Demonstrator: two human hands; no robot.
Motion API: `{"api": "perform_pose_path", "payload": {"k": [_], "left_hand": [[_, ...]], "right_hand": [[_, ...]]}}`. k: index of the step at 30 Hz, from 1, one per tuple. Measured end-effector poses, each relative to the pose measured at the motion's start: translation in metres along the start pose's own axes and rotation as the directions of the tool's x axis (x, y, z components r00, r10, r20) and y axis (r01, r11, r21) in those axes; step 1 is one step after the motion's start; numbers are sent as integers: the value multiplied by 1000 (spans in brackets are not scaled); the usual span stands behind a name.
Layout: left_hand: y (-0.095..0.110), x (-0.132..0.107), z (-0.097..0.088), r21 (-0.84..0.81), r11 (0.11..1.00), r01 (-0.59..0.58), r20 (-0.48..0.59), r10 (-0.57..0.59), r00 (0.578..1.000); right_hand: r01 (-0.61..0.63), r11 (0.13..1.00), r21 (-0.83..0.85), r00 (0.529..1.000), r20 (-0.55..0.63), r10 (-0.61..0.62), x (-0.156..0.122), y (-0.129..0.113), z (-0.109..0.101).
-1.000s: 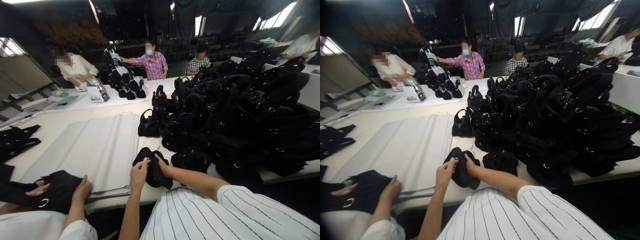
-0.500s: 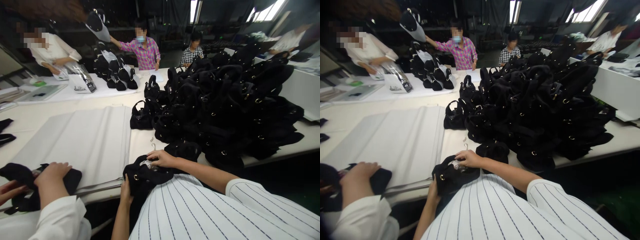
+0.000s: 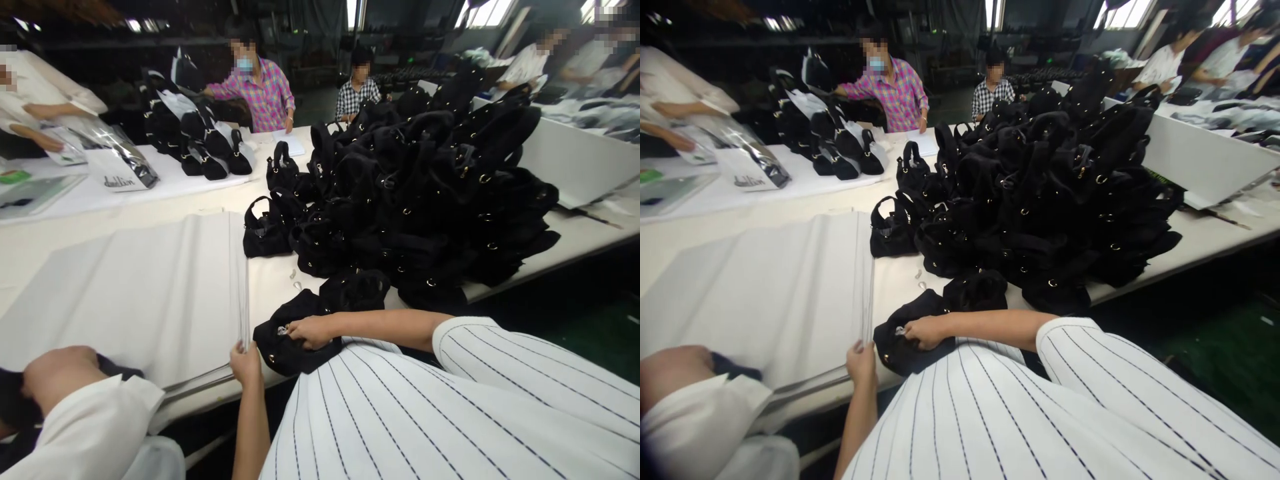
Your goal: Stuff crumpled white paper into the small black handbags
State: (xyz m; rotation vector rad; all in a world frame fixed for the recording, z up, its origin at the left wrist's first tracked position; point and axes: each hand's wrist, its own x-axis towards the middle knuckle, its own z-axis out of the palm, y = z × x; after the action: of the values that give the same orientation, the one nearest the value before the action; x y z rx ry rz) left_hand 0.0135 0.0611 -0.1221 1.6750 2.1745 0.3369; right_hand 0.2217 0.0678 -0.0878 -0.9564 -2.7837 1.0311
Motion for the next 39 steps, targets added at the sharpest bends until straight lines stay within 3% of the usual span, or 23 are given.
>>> {"api": "perform_pose_path", "payload": {"k": [2,3,6,8,10,14,19,23,26,30,33,36,39], "left_hand": [[11,8,-14,-60,998,-35,-82,30,996],[19,11,-22,-65,993,-103,-57,99,993],[47,14,-36,101,944,-315,234,285,929],[65,12,-35,280,885,-371,373,256,892],[80,12,-31,403,814,-417,428,235,873],[95,26,-23,464,738,-490,482,253,839],[86,51,-23,378,801,-465,484,258,836],[68,55,-23,261,880,-396,461,247,852],[66,43,-25,277,895,-349,445,203,872],[80,23,-28,433,830,-351,303,232,924],[80,21,-30,439,819,-369,216,302,929],[59,36,-31,210,913,-351,188,314,931],[34,57,-29,-76,983,-166,207,179,962]], "right_hand": [[-26,999,-27,1000,1,26,-2,-3,-2],[-71,996,-61,997,-10,71,-2,-5,-3],[-261,952,-159,965,-85,250,-3,-8,-1],[-347,914,-209,934,-169,316,-1,-3,2],[-365,895,-258,921,-242,305,5,5,7],[-397,864,-310,892,-352,283,30,24,13],[-392,870,-299,881,-394,262,51,38,2],[-380,920,-93,876,-355,325,43,44,-20],[-420,906,50,857,-306,414,41,50,-37],[-539,804,249,772,-234,590,49,58,-54],[-549,749,371,743,-193,640,46,62,-64],[-490,746,450,705,-299,643,18,59,-69],[-486,742,462,579,-466,669,-27,44,-58]]}}
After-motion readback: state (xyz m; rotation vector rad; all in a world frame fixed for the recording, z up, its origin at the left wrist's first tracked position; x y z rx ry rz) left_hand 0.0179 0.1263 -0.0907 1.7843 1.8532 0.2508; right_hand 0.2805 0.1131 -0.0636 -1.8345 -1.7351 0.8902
